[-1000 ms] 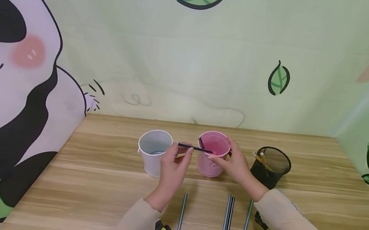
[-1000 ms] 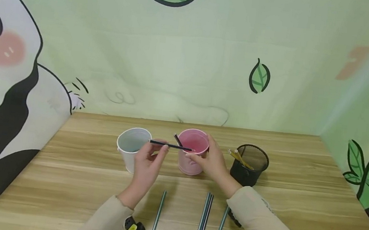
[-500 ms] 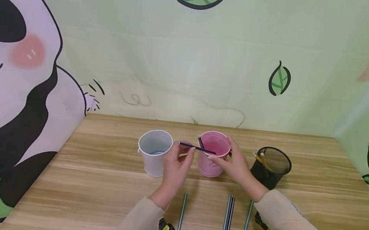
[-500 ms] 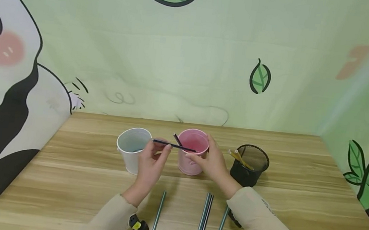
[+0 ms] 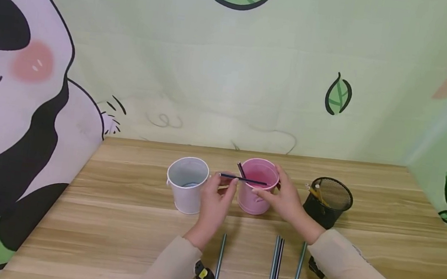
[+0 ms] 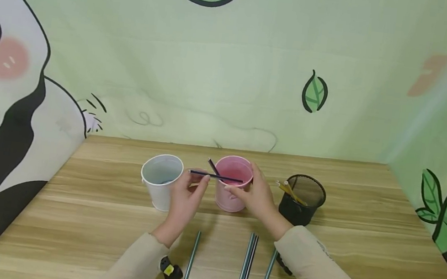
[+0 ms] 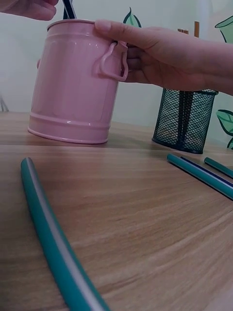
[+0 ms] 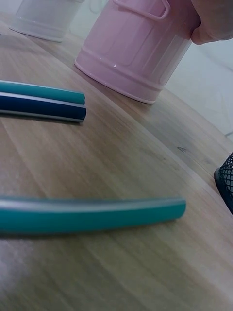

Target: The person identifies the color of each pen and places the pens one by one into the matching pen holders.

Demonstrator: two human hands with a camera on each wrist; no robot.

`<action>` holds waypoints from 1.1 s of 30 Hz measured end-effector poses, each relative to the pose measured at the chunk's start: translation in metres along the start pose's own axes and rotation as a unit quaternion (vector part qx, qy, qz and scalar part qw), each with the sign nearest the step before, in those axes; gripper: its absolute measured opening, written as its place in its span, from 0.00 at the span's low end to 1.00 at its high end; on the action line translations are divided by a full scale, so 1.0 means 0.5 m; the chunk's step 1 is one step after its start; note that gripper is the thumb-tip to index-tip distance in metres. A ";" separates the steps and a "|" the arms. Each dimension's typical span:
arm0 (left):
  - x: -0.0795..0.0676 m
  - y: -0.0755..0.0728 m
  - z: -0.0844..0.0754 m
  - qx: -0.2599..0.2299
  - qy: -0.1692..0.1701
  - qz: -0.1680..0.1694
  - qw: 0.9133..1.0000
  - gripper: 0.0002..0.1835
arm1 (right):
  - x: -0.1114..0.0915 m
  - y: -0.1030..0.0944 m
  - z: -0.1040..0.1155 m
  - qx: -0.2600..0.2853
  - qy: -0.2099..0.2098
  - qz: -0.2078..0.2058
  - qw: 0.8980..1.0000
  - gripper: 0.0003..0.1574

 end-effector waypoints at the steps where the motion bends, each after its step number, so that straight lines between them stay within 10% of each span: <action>1: 0.001 0.001 0.001 0.006 0.000 0.001 1.000 0.05 | 0.001 0.000 0.001 0.000 -0.002 -0.001 1.000 0.50; 33: 0.004 0.000 0.007 0.004 -0.038 0.027 0.999 0.08 | 0.001 0.000 -0.005 0.007 0.018 0.011 1.000 0.51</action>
Point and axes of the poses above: each hand's wrist, its own x-axis towards the middle knuckle, its own y-axis out of the palm, z = x × y, the point moved 5 cm from there along x, towards the middle knuckle, and after that the axes turned 10 degrees about z, right-handed, at the moved point
